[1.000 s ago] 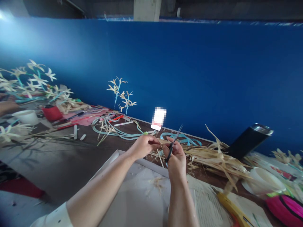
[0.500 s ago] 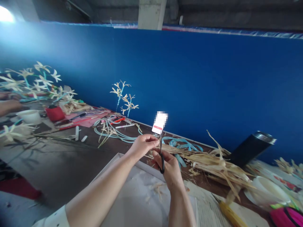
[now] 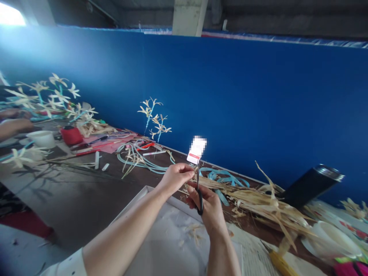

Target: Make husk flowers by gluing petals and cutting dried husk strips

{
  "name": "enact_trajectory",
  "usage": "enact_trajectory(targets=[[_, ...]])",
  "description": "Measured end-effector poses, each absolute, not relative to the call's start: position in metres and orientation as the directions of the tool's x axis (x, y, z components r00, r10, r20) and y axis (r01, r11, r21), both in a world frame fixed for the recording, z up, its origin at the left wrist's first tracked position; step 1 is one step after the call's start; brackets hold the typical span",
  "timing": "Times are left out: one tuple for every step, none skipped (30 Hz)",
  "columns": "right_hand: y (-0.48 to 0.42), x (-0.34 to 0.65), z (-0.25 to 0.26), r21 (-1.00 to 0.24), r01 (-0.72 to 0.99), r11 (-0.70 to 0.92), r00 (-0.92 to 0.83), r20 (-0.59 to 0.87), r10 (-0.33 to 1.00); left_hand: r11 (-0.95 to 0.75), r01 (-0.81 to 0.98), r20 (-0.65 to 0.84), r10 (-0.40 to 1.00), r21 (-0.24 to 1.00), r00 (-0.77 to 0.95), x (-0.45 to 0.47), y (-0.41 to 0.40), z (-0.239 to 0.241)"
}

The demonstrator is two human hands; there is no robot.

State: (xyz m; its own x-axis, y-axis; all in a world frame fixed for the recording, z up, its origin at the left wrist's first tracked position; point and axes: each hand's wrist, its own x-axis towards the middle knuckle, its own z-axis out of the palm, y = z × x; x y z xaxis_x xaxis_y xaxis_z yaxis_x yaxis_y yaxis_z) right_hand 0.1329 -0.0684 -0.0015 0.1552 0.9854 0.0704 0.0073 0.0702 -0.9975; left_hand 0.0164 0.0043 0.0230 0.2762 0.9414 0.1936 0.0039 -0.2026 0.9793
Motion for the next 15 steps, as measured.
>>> enact_trajectory(targets=[[-0.0685, 0.1327, -0.0013, -0.997, 0.014, 0.072, 0.155, 0.073, 0.985, -0.203, 0.010, 0.192, 0.942, 0.979, 0.276, 0.0163, 0.0044, 0.0228], [-0.0687, 0.1325, -0.0010, -0.997, 0.018, 0.073, 0.154, 0.075, 0.985, -0.203, 0.014, 0.191, 0.942, 0.979, 0.276, 0.0161, 0.0044, 0.0228], [-0.0690, 0.1323, -0.0006, -0.997, 0.021, 0.073, 0.153, 0.076, 0.985, -0.203, 0.017, 0.190, 0.942, 0.979, 0.275, 0.0158, 0.0042, 0.0230], [-0.0692, 0.1321, -0.0002, -0.997, 0.024, 0.073, 0.153, 0.076, 0.985, -0.205, 0.020, 0.191, 0.942, 0.979, 0.277, 0.0156, 0.0040, 0.0234], [-0.0694, 0.1320, 0.0001, -0.997, 0.027, 0.072, 0.153, 0.075, 0.985, -0.205, 0.021, 0.191, 0.941, 0.979, 0.279, 0.0154, 0.0036, 0.0240], [-0.0695, 0.1319, 0.0003, -0.997, 0.029, 0.070, 0.158, 0.073, 0.985, -0.203, 0.022, 0.188, 0.940, 0.979, 0.283, 0.0152, 0.0032, 0.0247], [-0.0696, 0.1319, 0.0005, -0.997, 0.033, 0.066, 0.163, 0.070, 0.984, -0.199, 0.023, 0.184, 0.940, 0.980, 0.286, 0.0150, 0.0027, 0.0254], [-0.0695, 0.1320, 0.0006, -0.997, 0.038, 0.062, 0.167, 0.067, 0.984, -0.195, 0.023, 0.180, 0.941, 0.981, 0.287, 0.0148, 0.0021, 0.0262], [-0.0695, 0.1321, 0.0007, -0.997, 0.046, 0.058, 0.169, 0.065, 0.983, -0.189, 0.021, 0.175, 0.941, 0.982, 0.288, 0.0146, 0.0017, 0.0270], [-0.0693, 0.1322, 0.0008, -0.997, 0.053, 0.055, 0.170, 0.064, 0.983, -0.184, 0.021, 0.170, 0.942, 0.983, 0.290, 0.0144, 0.0013, 0.0276], [-0.0692, 0.1323, 0.0011, -0.997, 0.062, 0.054, 0.170, 0.063, 0.983, -0.180, 0.021, 0.166, 0.942, 0.983, 0.291, 0.0142, 0.0011, 0.0279], [-0.0690, 0.1324, 0.0014, -0.996, 0.071, 0.052, 0.170, 0.064, 0.983, -0.181, 0.020, 0.167, 0.941, 0.983, 0.294, 0.0140, 0.0010, 0.0280], [-0.0688, 0.1325, 0.0018, -0.996, 0.080, 0.050, 0.168, 0.063, 0.984, -0.185, 0.016, 0.172, 0.939, 0.983, 0.297, 0.0139, 0.0011, 0.0279], [-0.0687, 0.1325, 0.0023, -0.995, 0.089, 0.046, 0.167, 0.060, 0.984, -0.190, 0.011, 0.178, 0.937, 0.982, 0.300, 0.0138, 0.0012, 0.0277], [-0.0686, 0.1326, 0.0027, -0.994, 0.099, 0.040, 0.167, 0.056, 0.984, -0.196, 0.007, 0.185, 0.935, 0.981, 0.302, 0.0138, 0.0014, 0.0273]])
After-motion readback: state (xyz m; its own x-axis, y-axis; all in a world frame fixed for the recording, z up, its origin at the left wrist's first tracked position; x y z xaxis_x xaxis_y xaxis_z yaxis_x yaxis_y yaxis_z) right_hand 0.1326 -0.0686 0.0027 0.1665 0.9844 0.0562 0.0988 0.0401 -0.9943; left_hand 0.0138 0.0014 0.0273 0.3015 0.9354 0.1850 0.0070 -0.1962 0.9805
